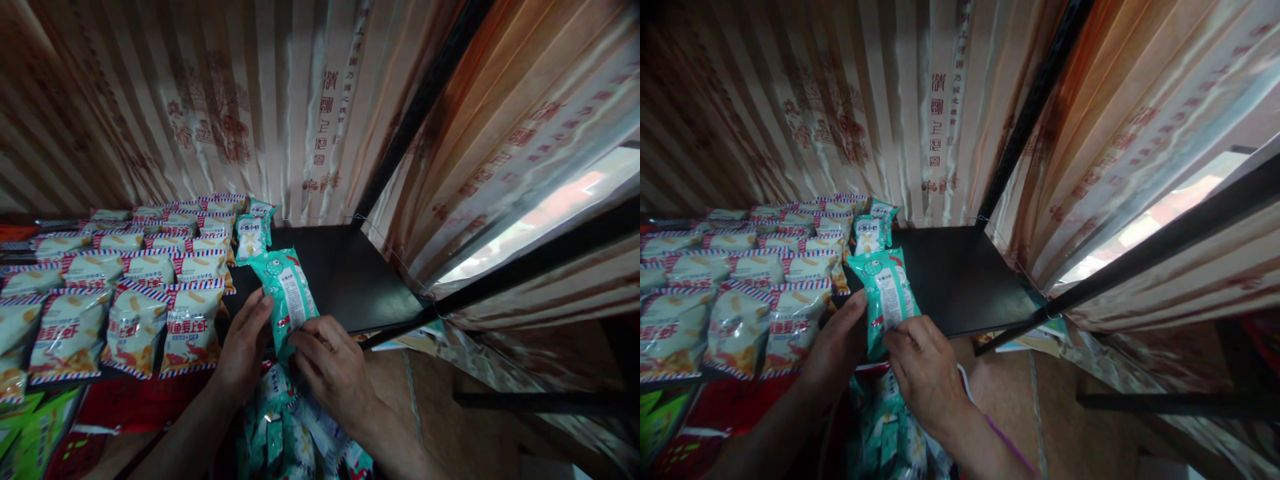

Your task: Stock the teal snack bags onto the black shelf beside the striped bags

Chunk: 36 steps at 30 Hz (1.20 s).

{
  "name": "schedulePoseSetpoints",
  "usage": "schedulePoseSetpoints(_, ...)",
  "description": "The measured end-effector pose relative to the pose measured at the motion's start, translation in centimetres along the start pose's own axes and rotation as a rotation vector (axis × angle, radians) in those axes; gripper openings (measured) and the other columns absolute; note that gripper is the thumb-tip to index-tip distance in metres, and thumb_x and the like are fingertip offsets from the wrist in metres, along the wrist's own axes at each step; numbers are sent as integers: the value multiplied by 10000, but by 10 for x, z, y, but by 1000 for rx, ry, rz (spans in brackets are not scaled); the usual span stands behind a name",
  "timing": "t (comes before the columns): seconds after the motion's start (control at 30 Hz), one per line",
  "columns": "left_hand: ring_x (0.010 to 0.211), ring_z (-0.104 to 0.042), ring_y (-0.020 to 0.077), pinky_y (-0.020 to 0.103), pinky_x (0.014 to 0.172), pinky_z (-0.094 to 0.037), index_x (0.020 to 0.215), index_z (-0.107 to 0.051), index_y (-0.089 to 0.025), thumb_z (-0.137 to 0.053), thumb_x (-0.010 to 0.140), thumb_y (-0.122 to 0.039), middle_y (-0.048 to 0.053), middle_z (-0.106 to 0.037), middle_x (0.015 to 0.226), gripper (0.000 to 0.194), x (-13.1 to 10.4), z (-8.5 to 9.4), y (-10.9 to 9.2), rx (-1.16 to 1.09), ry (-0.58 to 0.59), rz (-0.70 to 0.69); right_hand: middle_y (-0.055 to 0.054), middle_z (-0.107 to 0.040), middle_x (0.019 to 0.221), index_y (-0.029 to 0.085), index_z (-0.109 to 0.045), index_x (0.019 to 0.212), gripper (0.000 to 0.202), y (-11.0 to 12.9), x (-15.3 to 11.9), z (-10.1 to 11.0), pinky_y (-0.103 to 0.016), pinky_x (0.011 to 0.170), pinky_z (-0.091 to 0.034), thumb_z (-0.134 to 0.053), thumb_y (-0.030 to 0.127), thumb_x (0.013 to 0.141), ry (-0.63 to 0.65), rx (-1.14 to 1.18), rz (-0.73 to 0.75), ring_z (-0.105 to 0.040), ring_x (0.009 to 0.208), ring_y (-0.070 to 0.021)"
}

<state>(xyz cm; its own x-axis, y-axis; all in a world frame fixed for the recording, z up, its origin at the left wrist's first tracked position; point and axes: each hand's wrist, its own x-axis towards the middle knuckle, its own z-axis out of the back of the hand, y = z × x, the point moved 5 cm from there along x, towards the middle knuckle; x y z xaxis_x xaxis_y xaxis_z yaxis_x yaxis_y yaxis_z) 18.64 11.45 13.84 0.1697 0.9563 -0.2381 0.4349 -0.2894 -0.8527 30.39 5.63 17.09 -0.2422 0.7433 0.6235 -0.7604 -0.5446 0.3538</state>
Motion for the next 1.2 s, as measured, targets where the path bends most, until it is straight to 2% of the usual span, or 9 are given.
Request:
schedulePoseSetpoints(0.17, 985, -606, 184, 291, 871, -456, 1082, -593, -202, -667, 764, -350, 46, -665, 1064, 359, 0, -2, 5, 46, 102, -6, -49, -594, 776, 176, -626, 855, 180, 2, -1, -10, -249, 618, -436, -459, 114, 885, 73, -59, -8, -518, 715, -155)
schedulePoseSetpoints(0.37, 880, -603, 152, 265, 801, -464, 997, -581, -190, -687, 746, -341, 18, -659, 951, 312, 5, 2, 11, 64, 45, -18, -42, -578, 735, 185, -625, 748, 246, 2, -1, -18, -260, 613, -421, -441, 148, 908, 76, -69, 13, -497, 693, -157)
schedulePoseSetpoints(0.6, 908, -603, 166, 277, 823, -464, 1012, -605, -176, -700, 733, -355, 31, -665, 956, 345, 5, 5, 14, -21, 16, 18, -47, -577, 751, 189, -636, 765, 247, 1, -1, -21, -275, 607, -433, -438, 160, 911, 129, -52, -17, -500, 708, -168)
schedulePoseSetpoints(0.73, 946, -607, 170, 278, 845, -457, 1027, -596, -187, -676, 759, -373, 32, -664, 1014, 336, 6, 5, 15, 16, 24, 15, -50, -585, 763, 194, -637, 795, 233, 1, 0, -21, -276, 622, -450, -437, 155, 906, 150, -29, -23, -520, 719, -168)
schedulePoseSetpoints(0.87, 949, -612, 185, 290, 844, -462, 1068, -585, -181, -669, 758, -388, 49, -665, 1048, 382, 6, 6, 12, 82, 4, -11, -36, -605, 753, 193, -628, 885, 168, -1, 4, -15, -256, 600, -450, -470, 137, 878, 196, 99, -34, -538, 680, -146)
schedulePoseSetpoints(0.93, 959, -612, 196, 302, 856, -462, 1092, -580, -178, -666, 760, -386, 58, -666, 1065, 401, 5, 5, 11, 108, 21, -4, -18, -596, 702, 187, -617, 917, 144, -7, 7, -6, -258, 579, -439, -490, 140, 868, 145, 150, -84, -535, 639, -141)
schedulePoseSetpoints(1.0, 992, -606, 211, 319, 877, -461, 1126, -569, -179, -657, 769, -377, 68, -661, 1098, 418, 3, 1, 11, 132, 75, 21, -13, -590, 697, 187, -611, 918, 121, -17, 10, 9, -267, 598, -445, -508, 152, 866, 12, 160, -173, -542, 647, -143)
schedulePoseSetpoints(1.1, 1066, -584, 239, 346, 924, -447, 1187, -545, -185, -653, 776, -364, 79, -635, 1177, 462, 1, -6, 14, 217, 200, 59, -54, -614, 876, 193, -625, 974, 143, -31, 13, 29, -313, 750, -471, -546, 170, 857, -176, 87, -271, -575, 835, -175)
schedulePoseSetpoints(1.2, 1127, -556, 263, 378, 987, -405, 1233, -527, -182, -661, 768, -370, 91, -608, 1234, 519, -1, -9, 20, 379, 332, 60, -90, -599, 1077, 207, -624, 1084, 236, -39, 15, 37, -384, 897, -439, -565, 201, 856, -203, 14, -288, -537, 1030, -215)
